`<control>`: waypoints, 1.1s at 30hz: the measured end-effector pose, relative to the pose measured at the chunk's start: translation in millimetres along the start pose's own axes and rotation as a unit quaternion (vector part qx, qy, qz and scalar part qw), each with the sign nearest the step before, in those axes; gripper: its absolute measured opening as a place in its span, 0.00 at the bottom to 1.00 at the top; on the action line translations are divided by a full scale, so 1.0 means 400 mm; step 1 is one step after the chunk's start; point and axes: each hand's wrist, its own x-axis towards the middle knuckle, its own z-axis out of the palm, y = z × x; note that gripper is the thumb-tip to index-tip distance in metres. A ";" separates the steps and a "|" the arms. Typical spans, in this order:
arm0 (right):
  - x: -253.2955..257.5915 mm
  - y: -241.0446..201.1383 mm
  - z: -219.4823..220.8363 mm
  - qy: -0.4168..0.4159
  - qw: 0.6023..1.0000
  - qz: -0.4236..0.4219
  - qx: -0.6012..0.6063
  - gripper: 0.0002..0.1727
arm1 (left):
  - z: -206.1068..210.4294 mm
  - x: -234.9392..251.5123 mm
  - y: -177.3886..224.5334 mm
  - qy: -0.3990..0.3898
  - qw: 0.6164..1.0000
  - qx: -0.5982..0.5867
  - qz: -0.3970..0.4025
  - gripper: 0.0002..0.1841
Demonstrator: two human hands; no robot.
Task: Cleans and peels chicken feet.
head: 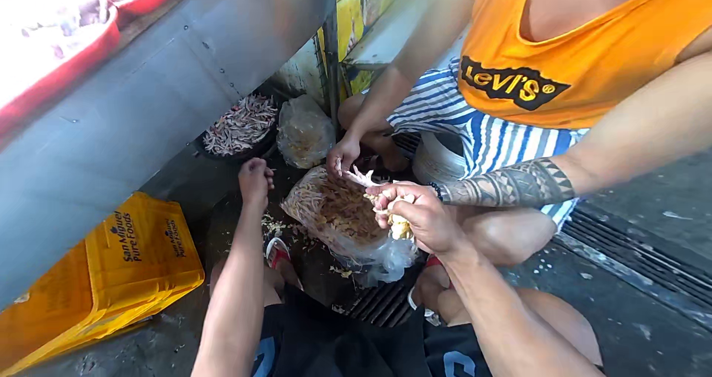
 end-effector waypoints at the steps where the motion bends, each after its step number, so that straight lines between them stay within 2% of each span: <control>1: 0.001 -0.001 -0.002 0.001 1.000 -0.003 0.014 0.12 | 0.010 -0.038 -0.012 0.002 1.000 -0.013 -0.001 0.18; 4: -0.005 -0.006 -0.012 -0.013 0.999 0.007 0.045 0.12 | 0.023 -0.175 0.010 0.000 0.999 -0.020 0.043 0.11; 7: -0.027 -0.007 -0.017 -0.002 0.994 0.039 0.103 0.15 | 0.007 -0.279 0.053 -0.043 0.973 -0.081 0.211 0.11; 9: -0.036 -0.010 -0.020 0.004 0.990 0.052 0.133 0.15 | 0.021 -0.273 0.044 -0.001 0.955 -0.087 0.282 0.11; 10: -0.035 -0.009 -0.022 0.002 0.989 0.052 0.142 0.15 | 0.034 -0.247 0.013 0.044 0.961 -0.039 0.271 0.09; 11: -0.034 -0.006 -0.022 0.003 0.988 0.051 0.145 0.15 | 0.040 -0.224 -0.041 0.052 0.976 0.074 0.198 0.09; 12: -0.037 -0.006 -0.019 0.007 0.989 0.053 0.140 0.15 | 0.040 -0.206 -0.112 -0.001 0.975 0.201 0.091 0.25; 13: -0.040 -0.007 -0.015 0.011 0.989 0.056 0.135 0.14 | 0.043 -0.191 -0.191 -0.065 0.949 0.307 -0.012 0.44; 14: -0.037 -0.011 -0.014 0.018 0.990 0.057 0.131 0.14 | 0.056 -0.187 -0.266 -0.096 0.915 0.383 -0.082 0.52; 15: -0.026 -0.018 -0.018 0.027 0.990 0.053 0.128 0.14 | 0.079 -0.189 -0.307 -0.115 0.889 0.424 -0.131 0.53; 16: -0.017 -0.023 -0.027 0.034 0.990 0.046 0.128 0.12 | 0.105 -0.200 -0.327 -0.130 0.873 0.444 -0.156 0.47; 19: -0.025 -0.030 -0.046 0.070 0.989 0.036 0.129 0.12 | 0.168 -0.238 -0.393 -0.200 0.873 0.418 -0.154 0.20; 21: -0.019 -0.047 -0.054 0.082 0.987 0.028 0.136 0.13 | 0.220 -0.233 -0.434 -0.219 0.894 0.374 -0.117 0.13; 24: -0.021 -0.061 -0.060 0.070 0.987 0.013 0.143 0.13 | 0.297 -0.223 -0.514 -0.259 0.888 0.370 -0.091 0.18; 28: -0.023 -0.083 -0.072 0.013 0.995 -0.010 0.097 0.16 | 0.393 -0.204 -0.582 -0.358 0.833 0.416 -0.070 0.19; 30: -0.019 -0.087 -0.089 0.018 0.997 -0.013 0.078 0.15 | 0.444 -0.194 -0.613 -0.390 0.808 0.438 -0.049 0.17; 33: -0.015 -0.081 -0.117 0.073 0.997 0.017 0.030 0.13 | 0.502 -0.197 -0.567 -0.413 0.776 0.474 -0.062 0.19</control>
